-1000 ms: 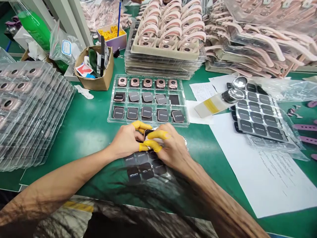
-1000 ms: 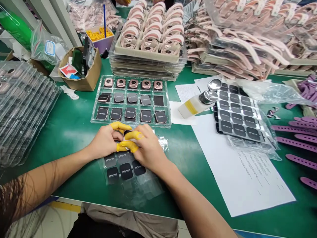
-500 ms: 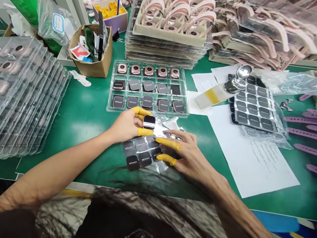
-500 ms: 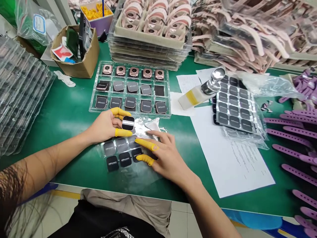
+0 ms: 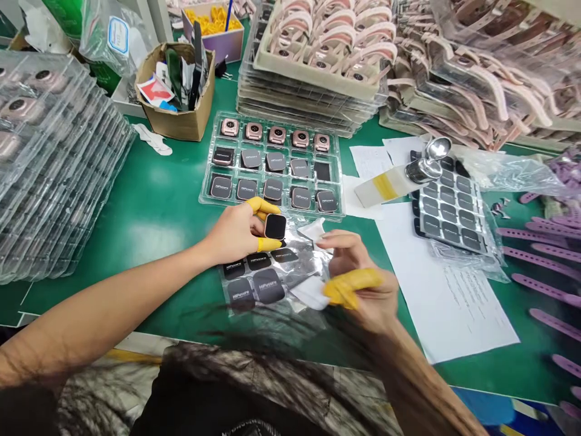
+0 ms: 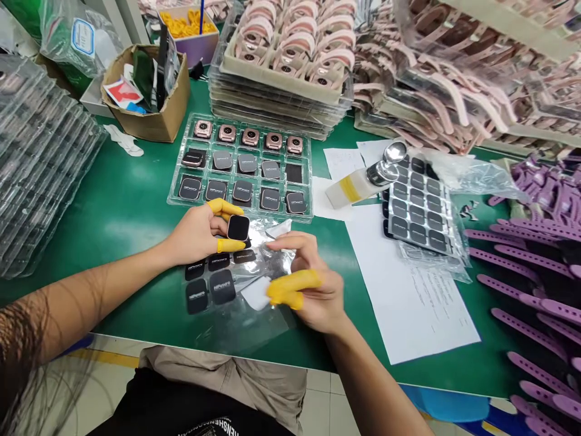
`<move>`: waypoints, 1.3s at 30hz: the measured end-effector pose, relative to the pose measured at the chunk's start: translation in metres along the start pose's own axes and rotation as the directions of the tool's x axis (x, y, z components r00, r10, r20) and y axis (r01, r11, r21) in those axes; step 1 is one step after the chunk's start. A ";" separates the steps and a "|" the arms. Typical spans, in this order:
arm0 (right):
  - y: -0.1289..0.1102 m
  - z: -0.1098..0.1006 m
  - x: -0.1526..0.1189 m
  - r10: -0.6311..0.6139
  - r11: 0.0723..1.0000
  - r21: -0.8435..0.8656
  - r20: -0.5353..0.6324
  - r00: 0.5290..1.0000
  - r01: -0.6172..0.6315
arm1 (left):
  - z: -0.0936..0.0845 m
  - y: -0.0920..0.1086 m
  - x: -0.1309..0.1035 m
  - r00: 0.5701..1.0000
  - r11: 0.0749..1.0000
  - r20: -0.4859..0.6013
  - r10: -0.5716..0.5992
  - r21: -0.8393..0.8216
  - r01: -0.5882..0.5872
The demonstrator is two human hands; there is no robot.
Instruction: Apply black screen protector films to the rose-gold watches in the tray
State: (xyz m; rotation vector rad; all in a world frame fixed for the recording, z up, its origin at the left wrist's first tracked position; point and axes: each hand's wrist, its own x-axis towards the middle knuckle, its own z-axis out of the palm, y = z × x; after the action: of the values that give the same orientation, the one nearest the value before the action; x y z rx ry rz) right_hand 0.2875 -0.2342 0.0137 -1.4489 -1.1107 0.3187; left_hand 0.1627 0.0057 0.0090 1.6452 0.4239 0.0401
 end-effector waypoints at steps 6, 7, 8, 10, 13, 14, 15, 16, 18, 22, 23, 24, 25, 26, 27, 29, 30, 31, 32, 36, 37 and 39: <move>-0.011 0.014 0.048 0.581 0.774 0.318 -0.014 0.813 -0.548 | 0.002 -0.001 -0.004 0.996 0.972 -0.019 0.089 0.218 -0.083; -0.007 0.021 0.052 0.632 0.749 0.294 -0.049 0.773 -0.594 | 0.002 0.000 -0.004 0.995 0.969 -0.022 0.098 0.231 -0.090; -0.003 0.029 0.055 0.673 0.720 0.291 -0.073 0.736 -0.630 | 0.003 0.001 -0.005 0.994 0.967 -0.023 0.105 0.238 -0.096; 0.003 0.042 0.054 0.730 0.664 0.329 -0.091 0.677 -0.672 | 0.004 0.002 -0.006 0.994 0.965 -0.017 0.111 0.240 -0.104; 0.007 0.054 0.045 0.771 0.617 0.392 -0.128 0.623 -0.682 | 0.005 0.003 -0.006 0.994 0.965 -0.011 0.111 0.240 -0.106; 0.008 0.055 0.042 0.777 0.612 0.402 -0.142 0.614 -0.681 | 0.005 0.004 -0.006 0.994 0.965 -0.012 0.108 0.243 -0.102; 0.008 0.056 0.041 0.779 0.611 0.405 -0.155 0.608 -0.680 | 0.005 0.004 -0.006 0.995 0.964 -0.016 0.102 0.248 -0.094; 0.007 0.056 0.040 0.779 0.614 0.404 -0.166 0.605 -0.679 | 0.005 0.004 -0.006 0.996 0.964 -0.020 0.093 0.253 -0.085; 0.007 0.055 0.040 0.780 0.614 0.397 -0.174 0.601 -0.682 | 0.005 0.005 -0.006 0.997 0.965 -0.023 0.071 0.254 -0.063; 0.007 0.054 0.041 0.776 0.618 0.390 -0.159 0.611 -0.683 | 0.005 0.007 -0.006 0.999 0.966 -0.015 0.049 0.254 -0.043; 0.007 0.054 0.041 0.771 0.623 0.388 -0.162 0.615 -0.679 | 0.006 0.008 -0.006 0.999 0.965 -0.013 0.046 0.257 -0.042; 0.007 0.055 0.042 0.767 0.629 0.385 -0.169 0.619 -0.675 | 0.006 0.008 -0.006 0.999 0.964 -0.013 0.045 0.262 -0.040; 0.007 0.055 0.042 0.765 0.633 0.382 -0.176 0.620 -0.673 | 0.006 0.009 -0.005 0.999 0.963 -0.013 0.042 0.268 -0.037; 0.006 0.055 0.042 0.763 0.636 0.380 -0.185 0.619 -0.671 | 0.006 0.010 -0.005 0.999 0.961 -0.013 0.039 0.275 -0.034; 0.005 0.056 0.042 0.763 0.638 0.377 -0.191 0.618 -0.671 | 0.007 0.011 -0.005 0.999 0.958 -0.014 0.040 0.284 -0.035; 0.004 0.056 0.042 0.761 0.641 0.368 -0.196 0.618 -0.673 | 0.007 0.012 -0.005 0.999 0.952 -0.016 0.051 0.303 -0.044; 0.004 0.057 0.042 0.760 0.643 0.363 -0.196 0.619 -0.675 | 0.007 0.012 -0.005 0.998 0.950 -0.015 0.056 0.309 -0.049; 0.004 0.057 0.042 0.759 0.645 0.359 -0.198 0.620 -0.675 | 0.006 0.011 -0.005 0.998 0.949 -0.014 0.058 0.312 -0.051; 0.004 0.057 0.041 0.757 0.648 0.357 -0.203 0.621 -0.673 | 0.006 0.011 -0.006 0.998 0.949 -0.013 0.056 0.310 -0.049; 0.005 0.058 0.039 0.745 0.664 0.351 -0.229 0.627 -0.660 | 0.006 0.008 -0.005 0.999 0.954 -0.011 0.045 0.297 -0.040; 0.006 0.058 0.039 0.743 0.666 0.350 -0.229 0.629 -0.659 | 0.006 0.007 -0.005 0.999 0.954 -0.009 0.046 0.296 -0.041; 0.006 0.058 0.039 0.742 0.667 0.345 -0.230 0.630 -0.660 | 0.006 0.007 -0.004 0.999 0.955 -0.007 0.046 0.294 -0.042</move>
State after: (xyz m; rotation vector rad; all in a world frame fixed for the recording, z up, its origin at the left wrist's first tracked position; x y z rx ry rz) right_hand 0.2663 -0.1678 0.0099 -1.6026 -0.1400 0.6870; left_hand 0.1618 -0.0013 0.0157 1.9490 0.4183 0.0219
